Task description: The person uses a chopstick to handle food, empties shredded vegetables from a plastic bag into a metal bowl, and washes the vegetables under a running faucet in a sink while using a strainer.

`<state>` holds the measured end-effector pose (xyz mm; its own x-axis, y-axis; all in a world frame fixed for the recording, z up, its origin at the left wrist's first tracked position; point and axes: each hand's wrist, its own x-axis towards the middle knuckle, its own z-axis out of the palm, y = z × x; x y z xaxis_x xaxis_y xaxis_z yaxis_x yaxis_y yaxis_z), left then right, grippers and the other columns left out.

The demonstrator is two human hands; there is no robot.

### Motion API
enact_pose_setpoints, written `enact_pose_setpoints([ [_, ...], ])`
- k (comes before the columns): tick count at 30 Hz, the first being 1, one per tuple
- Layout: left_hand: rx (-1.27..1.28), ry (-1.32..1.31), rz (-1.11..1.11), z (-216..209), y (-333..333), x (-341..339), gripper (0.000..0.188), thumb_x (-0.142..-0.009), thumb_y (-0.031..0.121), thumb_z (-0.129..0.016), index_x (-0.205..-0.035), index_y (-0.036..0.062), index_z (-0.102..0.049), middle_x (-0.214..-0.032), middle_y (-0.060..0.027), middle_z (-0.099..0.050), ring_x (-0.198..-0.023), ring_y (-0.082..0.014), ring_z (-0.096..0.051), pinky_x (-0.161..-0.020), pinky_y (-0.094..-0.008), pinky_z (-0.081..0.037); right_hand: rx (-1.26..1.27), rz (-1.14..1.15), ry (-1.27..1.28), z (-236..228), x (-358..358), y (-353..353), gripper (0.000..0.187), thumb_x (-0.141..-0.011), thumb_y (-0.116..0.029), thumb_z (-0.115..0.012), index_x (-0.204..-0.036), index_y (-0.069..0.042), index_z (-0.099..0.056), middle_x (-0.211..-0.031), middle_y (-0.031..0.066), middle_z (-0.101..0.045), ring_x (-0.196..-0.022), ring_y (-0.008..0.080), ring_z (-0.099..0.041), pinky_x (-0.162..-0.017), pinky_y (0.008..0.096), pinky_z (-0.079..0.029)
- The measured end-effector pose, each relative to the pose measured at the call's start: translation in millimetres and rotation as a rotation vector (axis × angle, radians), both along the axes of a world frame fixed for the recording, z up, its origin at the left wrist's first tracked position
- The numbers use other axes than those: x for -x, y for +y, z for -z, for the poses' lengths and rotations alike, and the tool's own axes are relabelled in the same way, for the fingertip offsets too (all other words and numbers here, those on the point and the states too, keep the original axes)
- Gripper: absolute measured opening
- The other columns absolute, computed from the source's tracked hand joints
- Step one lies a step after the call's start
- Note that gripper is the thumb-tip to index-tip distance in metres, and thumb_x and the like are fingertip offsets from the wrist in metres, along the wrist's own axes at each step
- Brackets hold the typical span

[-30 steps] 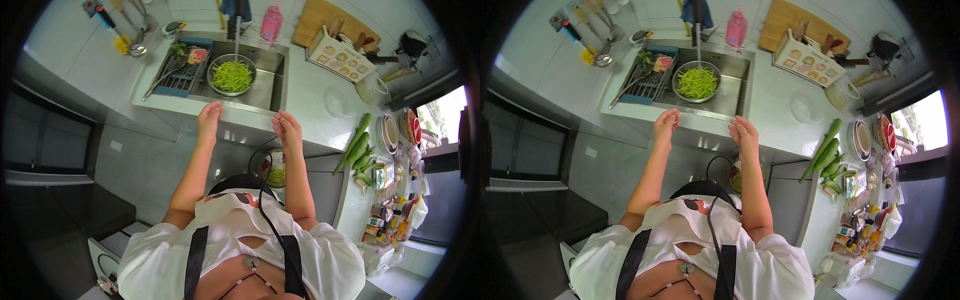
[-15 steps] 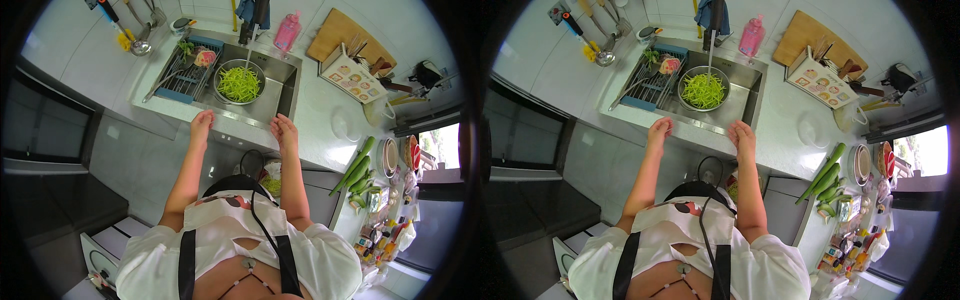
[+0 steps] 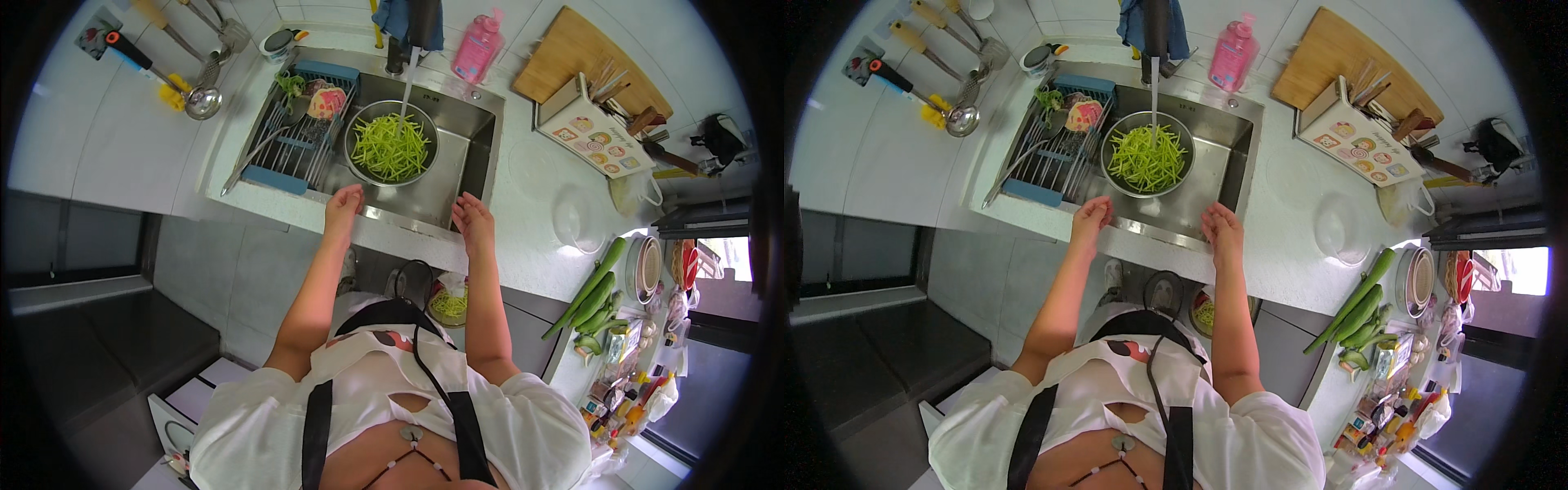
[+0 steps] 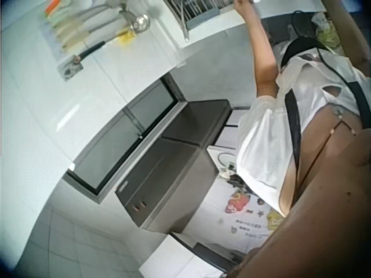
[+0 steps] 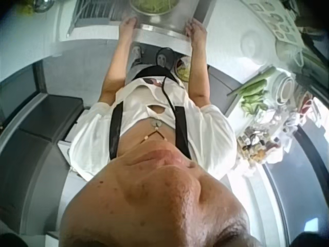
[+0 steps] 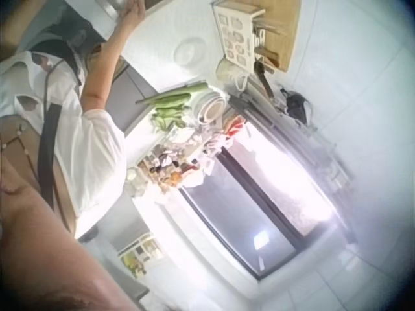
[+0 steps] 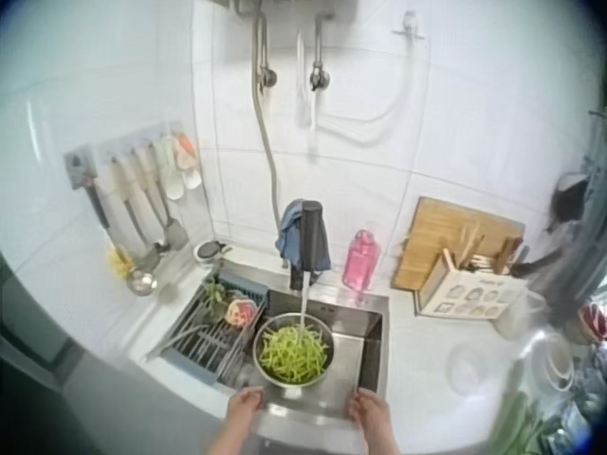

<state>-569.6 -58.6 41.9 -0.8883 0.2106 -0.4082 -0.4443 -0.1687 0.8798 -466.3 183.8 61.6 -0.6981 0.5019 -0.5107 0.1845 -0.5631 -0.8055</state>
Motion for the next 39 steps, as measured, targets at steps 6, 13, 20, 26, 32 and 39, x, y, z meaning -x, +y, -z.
enact_pose_setpoints([
  [6, 0.051, -0.04, 0.056, 21, -12, 41, 0.025, -0.085, 0.011, -0.05, -0.108, 0.0029, -0.054, -0.098, -0.0024, -0.058, -0.09, -0.0105, -0.054, -0.079, -0.0227, -0.042, -0.08, 0.028, -0.115, 21, 35, -19, 0.027, -0.085, -0.006, -0.046, -0.111, -0.004, -0.051, -0.104, 0.0041, -0.055, -0.091, 0.0148, -0.055, -0.076, 0.026, -0.047],
  [13, 0.203, 0.026, 0.217, 52, 1, 105, 0.037, -0.081, 0.017, -0.054, -0.113, -0.002, -0.05, -0.106, -0.0104, -0.057, -0.097, -0.0185, -0.053, -0.084, -0.0266, -0.039, -0.371, -0.005, -0.193, 68, 89, -35, 0.032, -0.085, -0.009, -0.049, -0.115, 0.001, -0.049, -0.109, 0.0095, -0.055, -0.099, 0.0157, -0.052, -0.082, 0.0228, -0.041],
  [20, 0.384, 0.097, 0.371, 94, 58, 170, 0.06, -0.081, 0.03, -0.054, -0.128, -0.0007, -0.033, -0.131, -0.0208, -0.032, -0.12, -0.032, -0.034, -0.096, -0.0369, -0.03, -0.685, -0.102, -0.217, 104, 167, -16, 0.038, -0.086, -0.019, -0.046, -0.119, -0.001, -0.047, -0.115, 0.012, -0.053, -0.107, 0.0207, -0.048, -0.091, 0.0274, -0.035],
  [26, 0.337, -0.353, 0.406, 96, 75, 194, 0.078, -0.082, 0.049, -0.048, -0.138, 0.0111, -0.009, -0.14, -0.0143, -0.018, -0.126, -0.0309, -0.025, -0.098, -0.0425, -0.028, -0.385, -0.197, -0.375, 155, 212, -6, 0.066, -0.085, -0.045, -0.044, -0.134, -0.006, -0.025, -0.135, 0.0159, -0.032, -0.123, 0.0274, -0.033, -0.097, 0.0326, -0.028],
  [32, 0.002, -0.319, 0.375, 162, 76, 204, 0.087, -0.072, 0.05, -0.062, -0.136, 0.0093, -0.02, -0.133, -0.0132, -0.033, -0.119, -0.0263, -0.036, -0.094, -0.0367, -0.033, 0.034, -0.305, -0.354, 189, 226, 8, 0.087, -0.076, -0.052, -0.055, -0.136, -0.004, -0.015, -0.139, 0.0148, -0.022, -0.125, 0.026, -0.028, -0.098, 0.0374, -0.028],
  [39, 0.109, -0.232, 0.379, 91, 78, 207, 0.08, -0.071, 0.027, -0.068, -0.134, 0.0061, -0.024, -0.128, -0.0125, -0.041, -0.114, -0.0231, -0.042, -0.092, -0.0327, -0.035, 0.014, -0.256, -0.164, 110, 224, -5, 0.06, -0.073, -0.024, -0.061, -0.126, -0.007, -0.037, -0.118, 0.0109, -0.048, -0.106, 0.0224, -0.047, -0.087, 0.0337, -0.039],
])
